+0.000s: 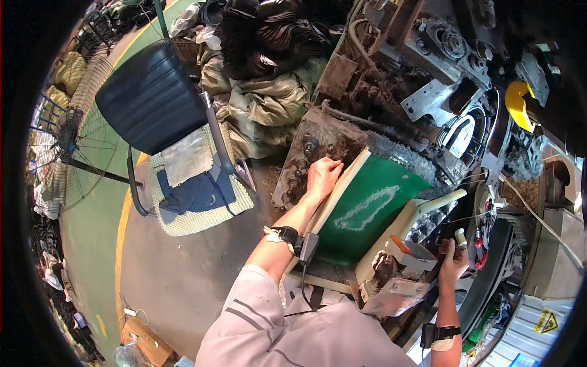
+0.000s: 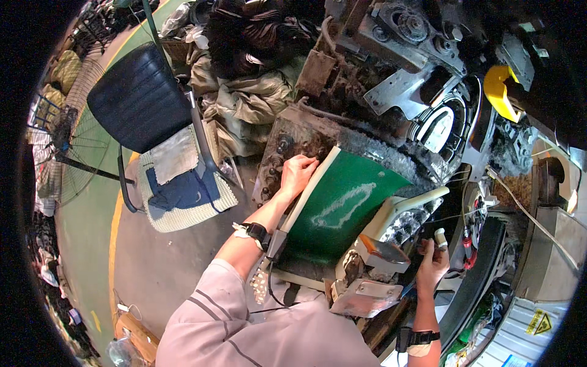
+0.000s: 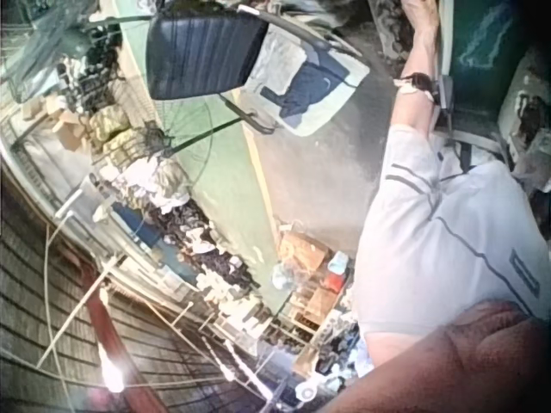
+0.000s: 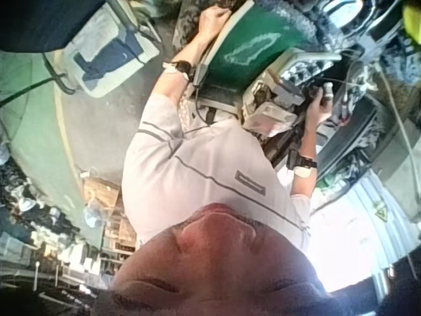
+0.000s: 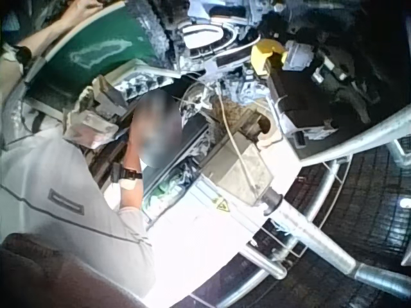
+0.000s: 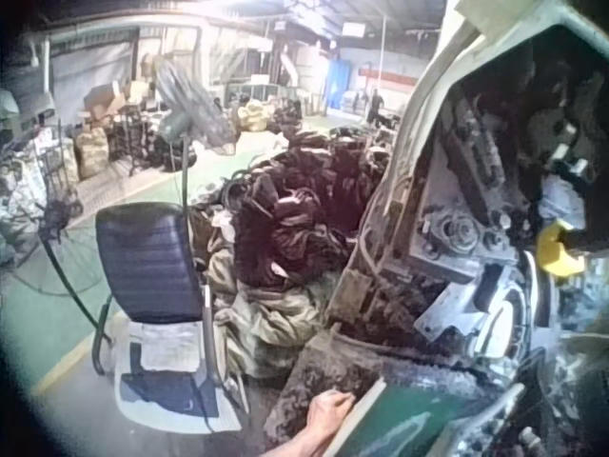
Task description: Operate a toe lasting machine to shape and secure the front of shoes onto lasts.
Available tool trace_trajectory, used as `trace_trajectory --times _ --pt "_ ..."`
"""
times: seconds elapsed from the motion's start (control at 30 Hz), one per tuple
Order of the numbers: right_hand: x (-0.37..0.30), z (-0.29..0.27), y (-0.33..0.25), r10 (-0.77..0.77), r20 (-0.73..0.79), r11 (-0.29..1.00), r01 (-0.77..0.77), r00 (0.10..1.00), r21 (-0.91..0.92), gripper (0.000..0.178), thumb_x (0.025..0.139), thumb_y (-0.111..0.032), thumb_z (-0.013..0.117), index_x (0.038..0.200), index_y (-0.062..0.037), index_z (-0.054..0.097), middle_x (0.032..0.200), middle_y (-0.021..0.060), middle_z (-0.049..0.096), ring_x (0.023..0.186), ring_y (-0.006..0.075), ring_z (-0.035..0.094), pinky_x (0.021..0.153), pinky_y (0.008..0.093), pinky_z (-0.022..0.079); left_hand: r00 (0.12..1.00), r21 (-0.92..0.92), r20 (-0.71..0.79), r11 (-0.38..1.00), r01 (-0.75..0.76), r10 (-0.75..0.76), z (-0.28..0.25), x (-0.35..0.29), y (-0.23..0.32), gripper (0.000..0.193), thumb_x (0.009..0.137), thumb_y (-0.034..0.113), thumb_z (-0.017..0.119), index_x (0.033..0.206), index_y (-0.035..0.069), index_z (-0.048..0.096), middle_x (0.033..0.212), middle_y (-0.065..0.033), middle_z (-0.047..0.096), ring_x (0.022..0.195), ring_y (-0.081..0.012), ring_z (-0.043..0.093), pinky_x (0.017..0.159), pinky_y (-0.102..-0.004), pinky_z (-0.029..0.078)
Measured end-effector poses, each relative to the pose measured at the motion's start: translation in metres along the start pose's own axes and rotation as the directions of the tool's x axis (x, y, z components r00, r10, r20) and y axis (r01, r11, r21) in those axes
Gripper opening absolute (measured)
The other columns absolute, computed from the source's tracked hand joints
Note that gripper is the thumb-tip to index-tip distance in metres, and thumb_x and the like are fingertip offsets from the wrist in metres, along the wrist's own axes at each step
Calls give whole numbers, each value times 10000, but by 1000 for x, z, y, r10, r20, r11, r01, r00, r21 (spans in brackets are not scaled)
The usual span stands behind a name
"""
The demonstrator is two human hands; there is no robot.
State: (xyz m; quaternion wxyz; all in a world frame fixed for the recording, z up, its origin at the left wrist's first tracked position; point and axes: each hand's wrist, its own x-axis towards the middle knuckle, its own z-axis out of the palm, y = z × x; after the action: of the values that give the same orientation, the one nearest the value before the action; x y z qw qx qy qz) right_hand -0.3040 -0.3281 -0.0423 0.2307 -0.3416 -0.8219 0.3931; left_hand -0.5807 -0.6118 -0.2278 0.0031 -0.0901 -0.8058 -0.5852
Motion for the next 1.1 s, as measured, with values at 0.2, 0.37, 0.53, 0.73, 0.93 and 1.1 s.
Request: trace_trajectory --times 0.2,0.37,0.53,0.73,0.93,1.1 --pt "-1 -1 -4 8 1 999 -8 1000 -46 233 1011 -119 625 1172 48 649 913 88 739 739 90 661 676 245 529 993 -20 102 998 63 -60 0 3 0 211 883 206 728 970 21 775 944 -165 730 849 -313 719 749 -367 562" --pt "-1 1 -4 -24 -6 1000 24 1000 -3 240 1011 -118 626 1185 45 644 909 80 736 758 88 667 676 245 532 994 -20 74 996 86 -85 -1 0 4 220 876 210 740 970 14 772 931 -172 725 848 -314 718 753 -379 561" --pt "-1 0 -1 -21 -11 1000 21 1000 -4 245 1008 -120 630 1194 39 641 913 83 740 763 86 675 677 246 537 1000 -43 -14 999 -6 6 -1 10 14 296 855 223 773 1046 0 736 939 -180 702 820 -312 700 736 -377 558" --pt "0 -4 5 -28 13 998 28 1000 -63 238 1010 -111 621 1184 51 639 912 99 744 737 99 679 677 258 545 993 167 -30 980 -110 117 8 47 31 400 788 242 822 1080 12 672 979 -188 679 886 -358 676 785 -439 555" --pt "-2 -4 2 -19 27 1000 19 999 -7 249 1011 -124 621 1185 54 639 925 103 745 737 111 684 677 259 544 977 200 147 963 -180 152 1 68 38 106 778 81 699 862 18 686 873 -225 665 878 -431 659 756 -496 551" --pt "-2 -3 -1 -20 22 1000 21 1000 -21 247 1012 -122 619 1193 46 637 932 104 745 740 114 687 681 262 547 975 386 -62 906 -176 215 -26 97 48 95 816 84 651 805 -7 675 871 -222 671 847 -401 681 787 -472 566"
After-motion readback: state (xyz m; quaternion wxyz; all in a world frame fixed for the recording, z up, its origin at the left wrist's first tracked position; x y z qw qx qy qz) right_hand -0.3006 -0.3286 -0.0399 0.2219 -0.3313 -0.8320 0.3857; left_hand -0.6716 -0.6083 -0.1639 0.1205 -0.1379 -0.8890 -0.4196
